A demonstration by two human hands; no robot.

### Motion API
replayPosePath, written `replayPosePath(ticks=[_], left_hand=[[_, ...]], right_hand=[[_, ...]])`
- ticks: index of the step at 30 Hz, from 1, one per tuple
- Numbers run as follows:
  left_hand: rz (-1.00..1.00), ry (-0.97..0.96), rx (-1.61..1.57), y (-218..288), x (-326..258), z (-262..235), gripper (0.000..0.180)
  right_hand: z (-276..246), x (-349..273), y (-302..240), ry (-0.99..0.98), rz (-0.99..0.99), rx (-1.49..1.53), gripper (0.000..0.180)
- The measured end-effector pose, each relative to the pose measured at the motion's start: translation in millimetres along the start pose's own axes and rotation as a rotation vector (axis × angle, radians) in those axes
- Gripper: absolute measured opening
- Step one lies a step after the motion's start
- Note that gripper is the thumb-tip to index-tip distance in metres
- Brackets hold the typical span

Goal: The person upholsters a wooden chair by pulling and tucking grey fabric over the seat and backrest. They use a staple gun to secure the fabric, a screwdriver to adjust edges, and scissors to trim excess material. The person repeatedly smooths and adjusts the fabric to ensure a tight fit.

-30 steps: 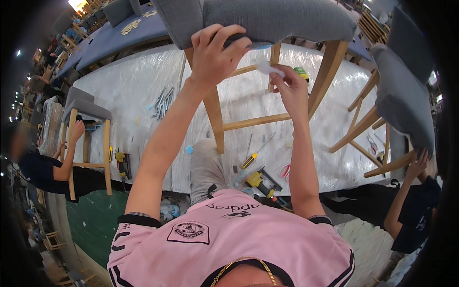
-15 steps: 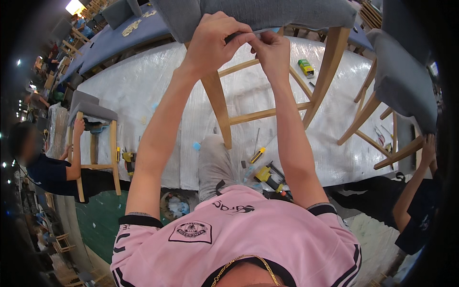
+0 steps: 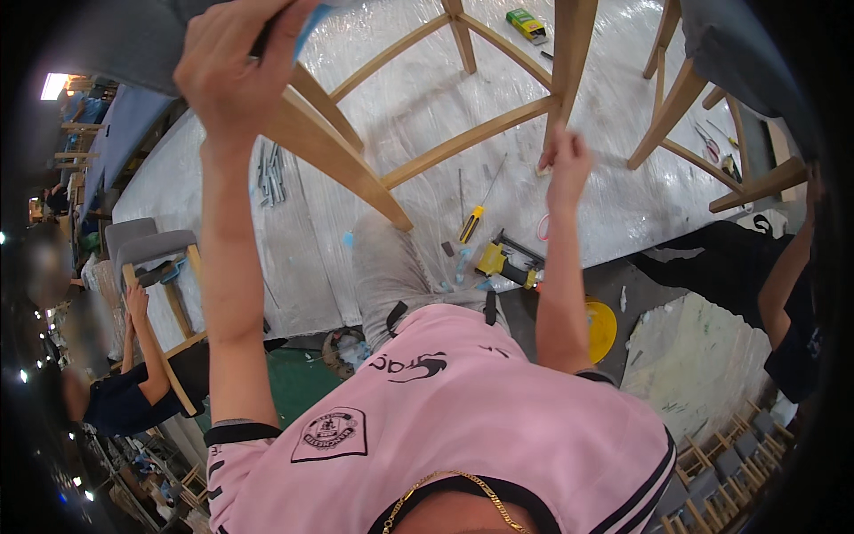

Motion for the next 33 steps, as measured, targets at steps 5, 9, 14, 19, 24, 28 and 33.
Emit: replayPosePath(ticks=[5,9,14,19,24,28,33], left_hand=[[-0.054,0.049,-0.082,14,19,18,0.01],[-0.301,-0.091,-0.13,19,23,6,0.01],[-0.309,-0.115,-0.146,17,28,1,0.013],[-0.379,-0.101,-0.132,14,18,-2,0.016],[-0.375,-0.119,-0.132,17,22,3,0.016],[-0.3,-0.062,-0.125,15,23,6,0.009],[-0.204,-0.119,-0.067,15,26,2,0.012]], right_hand=[[-89,-59,349,-0.117,0.038,-0.888,0.075],[-47,-102,353,-0.066,0.273,-0.9,0.06],[-106,-111,358,0.052,0.635,-0.054,0.037],[-77,-125,145,0.073,0.358,0.305,0.021],[30,-58,-27,-0.484,-0.289,-0.256,0.026],[93,-24,-89,-0.538,-0.603,-0.252,0.031],[115,6,-92,-0.589,-0.634,-0.304,0.026]])
Point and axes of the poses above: each hand's wrist, its own x-axis towards the middle knuckle, its own z-axis out of the palm, y = z × x, the point moved 4 cm from there along x, towards the middle knuckle, and after that the axes turned 8 degrees about x, right-handed, at the moved point
